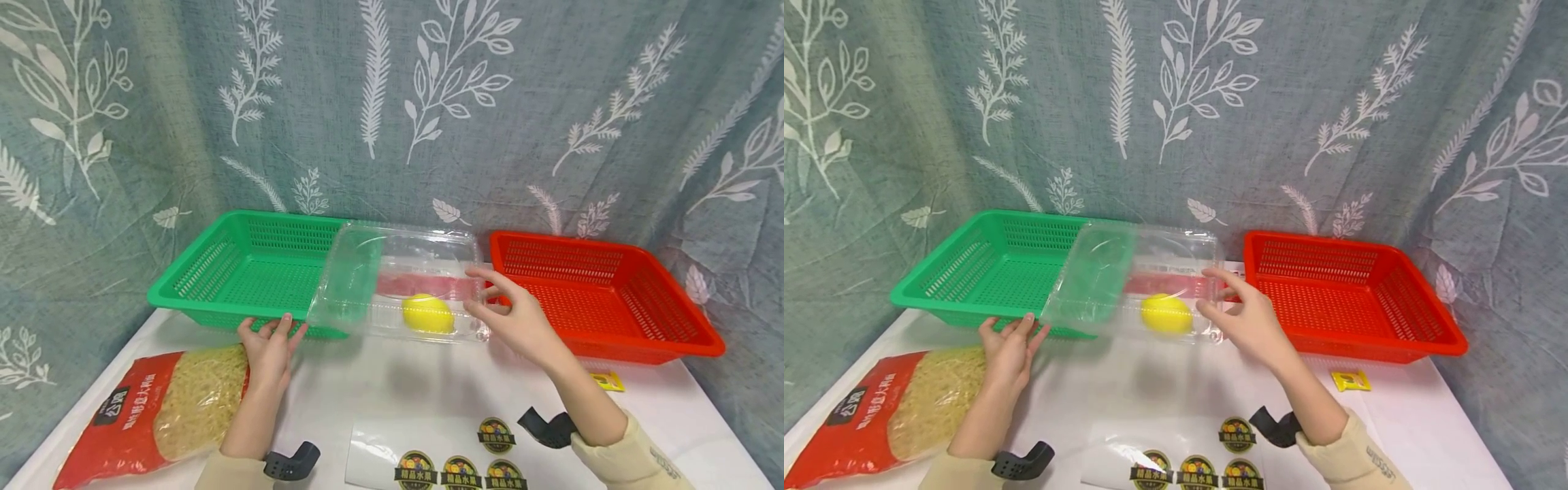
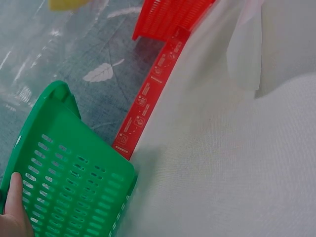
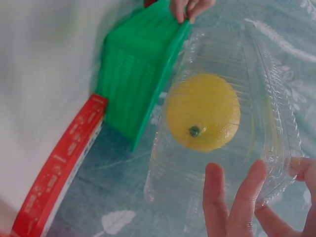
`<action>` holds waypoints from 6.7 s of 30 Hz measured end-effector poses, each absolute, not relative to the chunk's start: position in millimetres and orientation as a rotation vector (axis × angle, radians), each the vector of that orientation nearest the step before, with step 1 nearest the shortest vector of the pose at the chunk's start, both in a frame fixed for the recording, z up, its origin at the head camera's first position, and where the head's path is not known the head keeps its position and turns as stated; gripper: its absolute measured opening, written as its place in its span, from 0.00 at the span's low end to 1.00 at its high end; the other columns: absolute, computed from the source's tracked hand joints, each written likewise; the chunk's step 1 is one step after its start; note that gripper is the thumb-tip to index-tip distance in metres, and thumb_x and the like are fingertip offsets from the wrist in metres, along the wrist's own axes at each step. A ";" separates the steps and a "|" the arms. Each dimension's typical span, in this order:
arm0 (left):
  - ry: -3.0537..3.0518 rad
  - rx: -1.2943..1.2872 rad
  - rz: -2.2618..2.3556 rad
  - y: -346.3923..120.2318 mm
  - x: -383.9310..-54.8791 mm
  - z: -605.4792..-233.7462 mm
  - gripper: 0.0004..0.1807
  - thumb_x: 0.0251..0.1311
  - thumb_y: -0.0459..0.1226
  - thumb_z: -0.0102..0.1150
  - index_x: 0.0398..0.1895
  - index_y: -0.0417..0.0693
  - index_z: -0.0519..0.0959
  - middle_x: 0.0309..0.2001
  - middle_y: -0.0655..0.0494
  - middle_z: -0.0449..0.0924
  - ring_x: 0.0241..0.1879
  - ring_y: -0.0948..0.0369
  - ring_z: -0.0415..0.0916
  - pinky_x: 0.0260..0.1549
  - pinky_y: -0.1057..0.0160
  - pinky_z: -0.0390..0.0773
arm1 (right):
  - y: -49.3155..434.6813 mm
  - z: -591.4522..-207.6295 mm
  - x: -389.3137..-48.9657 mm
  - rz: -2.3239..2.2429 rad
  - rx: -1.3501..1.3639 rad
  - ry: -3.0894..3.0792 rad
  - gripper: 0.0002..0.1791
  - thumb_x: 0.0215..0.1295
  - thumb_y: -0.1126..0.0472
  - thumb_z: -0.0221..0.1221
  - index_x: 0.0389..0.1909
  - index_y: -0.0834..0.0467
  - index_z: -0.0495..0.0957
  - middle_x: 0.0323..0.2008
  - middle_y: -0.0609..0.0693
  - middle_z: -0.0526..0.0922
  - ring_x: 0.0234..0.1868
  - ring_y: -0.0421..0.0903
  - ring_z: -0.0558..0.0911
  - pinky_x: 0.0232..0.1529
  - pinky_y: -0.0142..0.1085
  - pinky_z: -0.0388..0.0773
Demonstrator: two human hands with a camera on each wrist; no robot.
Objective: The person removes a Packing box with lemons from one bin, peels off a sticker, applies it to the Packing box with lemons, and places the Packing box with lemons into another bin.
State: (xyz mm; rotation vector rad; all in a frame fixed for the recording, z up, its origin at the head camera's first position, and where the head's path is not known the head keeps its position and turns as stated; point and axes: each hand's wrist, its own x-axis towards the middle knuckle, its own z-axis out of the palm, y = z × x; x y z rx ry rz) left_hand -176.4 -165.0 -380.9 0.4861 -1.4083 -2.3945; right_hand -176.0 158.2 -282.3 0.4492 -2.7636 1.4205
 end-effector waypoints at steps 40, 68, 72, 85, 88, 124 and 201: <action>-1.276 0.524 -2.384 -162.4 -182.2 -377.9 0.24 0.64 0.27 0.41 0.55 0.45 0.42 0.42 0.51 0.56 0.40 0.62 0.68 0.46 0.64 0.75 | 215.2 -327.6 -123.9 1.457 0.299 -2.811 0.26 0.59 0.56 0.61 0.59 0.50 0.69 0.45 0.60 0.72 0.36 0.48 0.80 0.26 0.37 0.78; -1.290 0.484 -2.402 -165.7 -182.7 -382.0 0.25 0.65 0.27 0.40 0.57 0.48 0.40 0.41 0.52 0.56 0.41 0.63 0.69 0.47 0.64 0.74 | 205.7 -357.9 -114.6 1.661 0.267 -2.805 0.30 0.57 0.61 0.62 0.61 0.57 0.66 0.46 0.63 0.73 0.31 0.47 0.83 0.23 0.36 0.78; -1.294 0.483 -2.401 -165.6 -182.7 -381.9 0.25 0.65 0.28 0.41 0.56 0.48 0.41 0.41 0.52 0.56 0.40 0.63 0.70 0.47 0.64 0.74 | 206.5 -362.7 -115.6 1.669 0.295 -2.798 0.29 0.57 0.61 0.61 0.61 0.57 0.66 0.45 0.63 0.73 0.30 0.47 0.83 0.22 0.36 0.78; -1.331 0.478 -2.399 -164.9 -180.9 -380.4 0.27 0.65 0.28 0.40 0.59 0.46 0.38 0.42 0.52 0.56 0.43 0.61 0.69 0.48 0.64 0.74 | 206.7 -373.8 -128.0 1.672 0.242 -2.804 0.28 0.57 0.61 0.61 0.60 0.56 0.67 0.45 0.63 0.72 0.30 0.50 0.83 0.24 0.36 0.78; -1.328 0.480 -2.400 -164.7 -180.8 -380.4 0.27 0.65 0.28 0.40 0.59 0.46 0.38 0.42 0.52 0.56 0.42 0.61 0.69 0.48 0.64 0.74 | 207.9 -376.0 -130.8 1.692 0.242 -2.792 0.28 0.57 0.62 0.61 0.60 0.56 0.67 0.46 0.64 0.72 0.31 0.50 0.83 0.25 0.36 0.79; -1.387 0.523 -2.502 -168.2 -176.7 -369.7 0.34 0.66 0.28 0.37 0.64 0.46 0.29 0.44 0.52 0.55 0.43 0.62 0.65 0.53 0.63 0.70 | 215.4 -378.9 -151.2 1.703 0.434 -2.905 0.32 0.65 0.56 0.54 0.67 0.57 0.56 0.51 0.67 0.68 0.41 0.54 0.80 0.33 0.40 0.80; -2.747 -0.729 -1.633 -110.4 -104.3 -388.5 0.11 0.55 0.27 0.55 0.42 0.41 0.78 0.38 0.53 0.78 0.36 0.61 0.75 0.31 0.67 0.76 | 239.0 -397.1 -119.7 1.641 0.509 -3.064 0.27 0.58 0.61 0.60 0.54 0.72 0.67 0.43 0.63 0.79 0.37 0.51 0.79 0.30 0.35 0.79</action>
